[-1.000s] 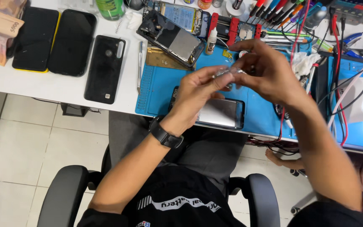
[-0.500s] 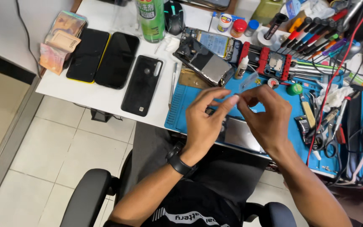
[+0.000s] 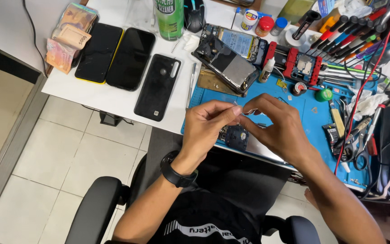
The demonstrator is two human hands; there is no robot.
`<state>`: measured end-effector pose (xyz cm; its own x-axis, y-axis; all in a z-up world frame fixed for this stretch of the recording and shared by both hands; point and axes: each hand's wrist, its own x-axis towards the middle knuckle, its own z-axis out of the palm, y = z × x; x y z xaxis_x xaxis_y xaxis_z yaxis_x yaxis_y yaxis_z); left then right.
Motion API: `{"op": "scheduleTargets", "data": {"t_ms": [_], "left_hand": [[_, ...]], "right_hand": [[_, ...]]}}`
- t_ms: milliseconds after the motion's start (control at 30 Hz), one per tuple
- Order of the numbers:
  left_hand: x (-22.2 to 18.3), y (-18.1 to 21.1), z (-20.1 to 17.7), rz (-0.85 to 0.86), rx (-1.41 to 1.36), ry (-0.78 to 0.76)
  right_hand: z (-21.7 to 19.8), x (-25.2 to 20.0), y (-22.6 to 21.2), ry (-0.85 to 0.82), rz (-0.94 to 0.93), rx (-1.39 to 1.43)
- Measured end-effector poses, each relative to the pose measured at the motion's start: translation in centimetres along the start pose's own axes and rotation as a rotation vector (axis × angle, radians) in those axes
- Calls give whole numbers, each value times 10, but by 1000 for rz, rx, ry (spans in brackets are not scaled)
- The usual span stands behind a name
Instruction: The person removes a plastic bag from a smartphone back cover and then uses a metal spudger to pry and separate the back cover from the phone's frame. They continue to work around the edges to detach the cover completely.
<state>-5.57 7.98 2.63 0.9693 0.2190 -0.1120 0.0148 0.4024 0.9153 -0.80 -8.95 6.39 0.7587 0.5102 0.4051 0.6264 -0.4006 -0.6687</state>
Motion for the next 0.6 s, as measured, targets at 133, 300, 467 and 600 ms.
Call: {"op": "scheduleTargets", "data": {"t_ms": [133,300,467,600], "left_hand": [[6,6,-9,4,52,-100],[35,1,-27,70,257,-402],[43,21,-15,291,600,-523],[43,18,-3,428,899,-553]], "right_hand": [[-11,3,-7,-90,131,68],[-25,8,-5,-236,221,130],[-19,1,21,-174,153,4],[-9,-12,53,56,1,-321]]}}
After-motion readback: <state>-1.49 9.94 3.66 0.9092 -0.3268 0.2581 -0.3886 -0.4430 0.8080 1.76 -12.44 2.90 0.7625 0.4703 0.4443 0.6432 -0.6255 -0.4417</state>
